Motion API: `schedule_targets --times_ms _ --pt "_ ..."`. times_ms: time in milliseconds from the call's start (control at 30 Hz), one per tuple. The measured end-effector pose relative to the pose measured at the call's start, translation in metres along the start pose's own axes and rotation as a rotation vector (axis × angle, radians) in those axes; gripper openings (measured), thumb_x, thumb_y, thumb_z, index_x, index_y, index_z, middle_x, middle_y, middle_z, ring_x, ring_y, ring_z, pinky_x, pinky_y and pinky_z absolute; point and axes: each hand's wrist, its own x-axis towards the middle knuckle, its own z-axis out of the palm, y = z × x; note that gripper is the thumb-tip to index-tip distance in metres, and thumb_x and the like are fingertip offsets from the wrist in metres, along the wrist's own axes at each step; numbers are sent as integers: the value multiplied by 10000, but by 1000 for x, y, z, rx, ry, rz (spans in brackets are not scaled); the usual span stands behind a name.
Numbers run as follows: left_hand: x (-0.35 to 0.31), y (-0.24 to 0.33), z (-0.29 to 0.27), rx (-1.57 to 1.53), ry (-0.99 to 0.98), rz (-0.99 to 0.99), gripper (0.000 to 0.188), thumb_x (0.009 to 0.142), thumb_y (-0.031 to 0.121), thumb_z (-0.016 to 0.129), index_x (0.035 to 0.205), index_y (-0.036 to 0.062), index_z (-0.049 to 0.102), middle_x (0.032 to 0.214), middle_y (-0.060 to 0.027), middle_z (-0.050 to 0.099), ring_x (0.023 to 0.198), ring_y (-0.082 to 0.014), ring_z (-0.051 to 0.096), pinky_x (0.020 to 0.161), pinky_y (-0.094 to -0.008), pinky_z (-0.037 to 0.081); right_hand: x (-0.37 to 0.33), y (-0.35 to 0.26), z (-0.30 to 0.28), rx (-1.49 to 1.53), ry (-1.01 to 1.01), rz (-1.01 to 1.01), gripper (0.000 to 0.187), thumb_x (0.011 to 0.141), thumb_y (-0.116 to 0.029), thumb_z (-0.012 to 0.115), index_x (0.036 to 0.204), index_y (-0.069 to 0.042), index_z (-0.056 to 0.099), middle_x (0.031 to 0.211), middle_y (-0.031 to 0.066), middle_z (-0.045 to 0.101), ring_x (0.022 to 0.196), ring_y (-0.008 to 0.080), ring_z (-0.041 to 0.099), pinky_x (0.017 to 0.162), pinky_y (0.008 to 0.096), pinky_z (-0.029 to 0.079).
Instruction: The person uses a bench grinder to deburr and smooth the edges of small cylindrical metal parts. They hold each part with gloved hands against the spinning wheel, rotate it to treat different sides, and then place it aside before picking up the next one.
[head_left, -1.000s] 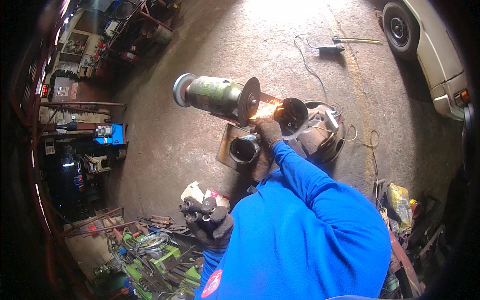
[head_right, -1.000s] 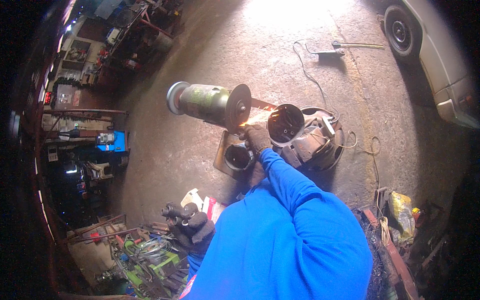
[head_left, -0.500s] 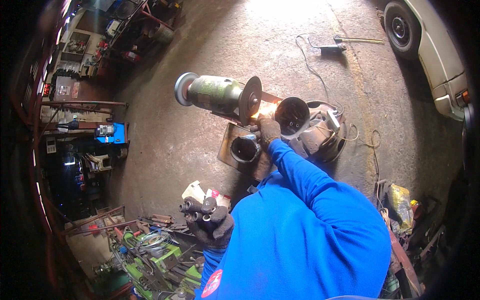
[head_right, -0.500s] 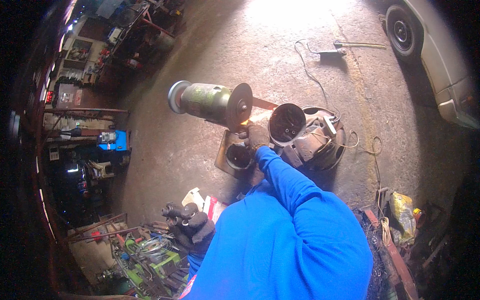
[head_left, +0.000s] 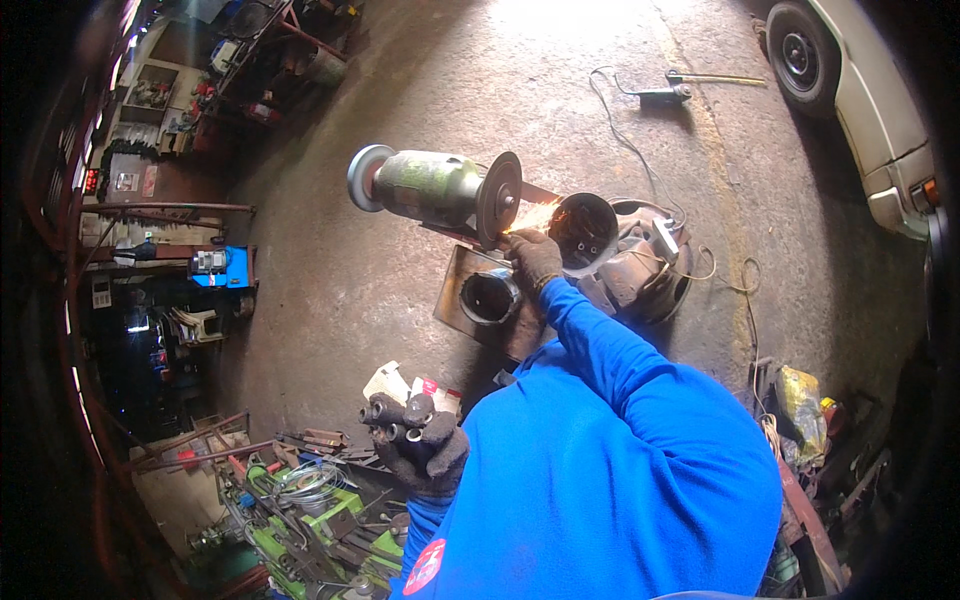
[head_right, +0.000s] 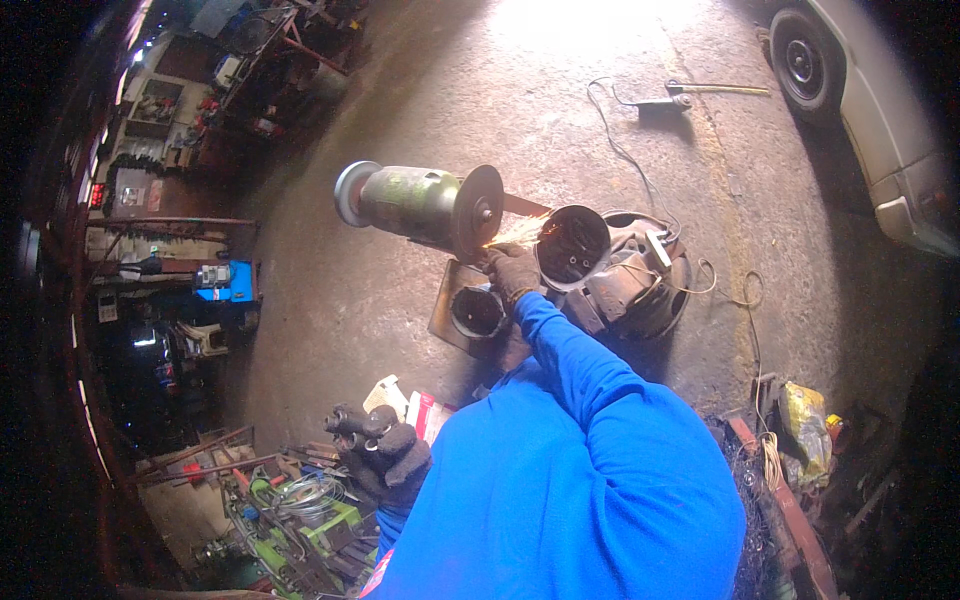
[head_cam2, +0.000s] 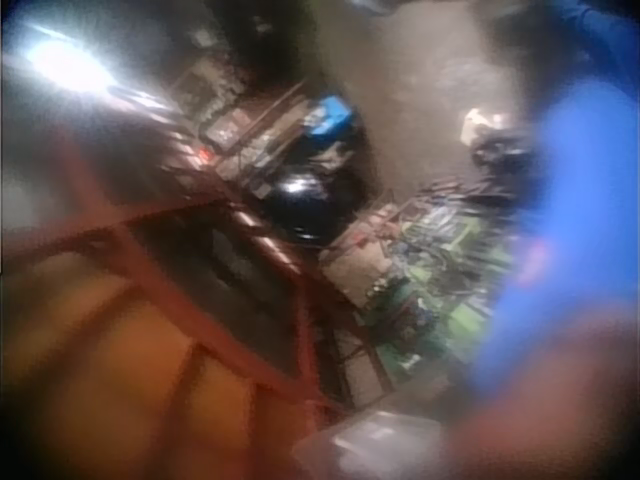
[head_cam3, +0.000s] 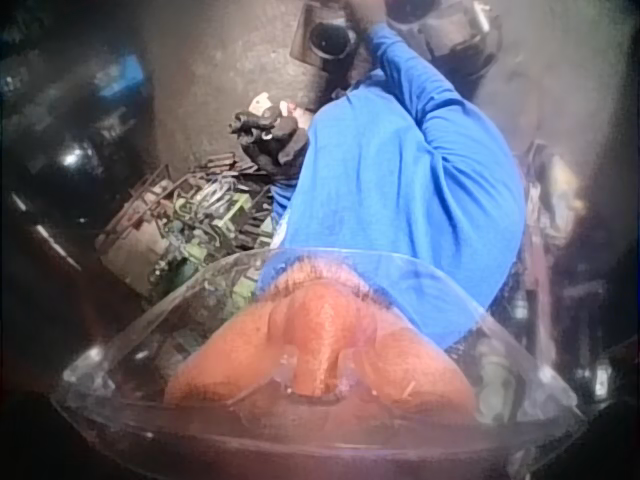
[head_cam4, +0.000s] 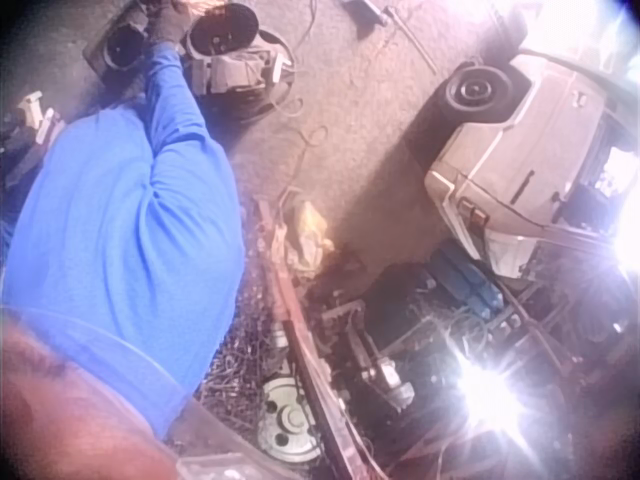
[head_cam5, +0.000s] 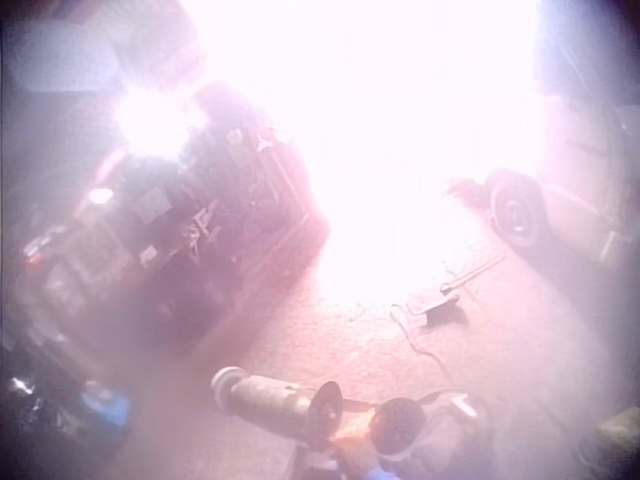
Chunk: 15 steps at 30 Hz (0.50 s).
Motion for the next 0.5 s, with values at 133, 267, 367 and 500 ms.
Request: schedule_targets --times_ms 133,267,367,500 --pt "1 1 0 13 -5 -7 340 1133 343 632 1466 334 700 1432 -65 597 1169 -185 578 796 -309 566 -5 -2 2 -65 1 -58 283 1014 -22 702 1286 -13 778 994 105 821 710 120 691 589 276 545" --pt "3 0 3 -2 0 -16 337 1137 324 631 1466 328 701 1438 -66 596 1179 -194 580 789 -306 564 -22 -16 6 -131 -3 -81 324 993 -11 706 1308 -20 776 1028 84 820 727 122 696 615 288 573" --pt "3 -1 1 -2 -4 -4 331 1138 320 630 1461 330 701 1435 -71 597 1179 -196 582 775 -300 566 -17 -10 1 -100 -41 -114 323 979 -61 752 1299 -21 777 1016 70 808 740 122 696 637 295 583" --pt "3 -2 2 8 -3 17 317 1141 327 625 1449 332 700 1427 -77 597 1172 -206 597 768 -299 579 -26 -14 -6 13 -192 -91 313 992 -104 766 1292 -13 763 1008 72 782 757 129 687 652 278 574"
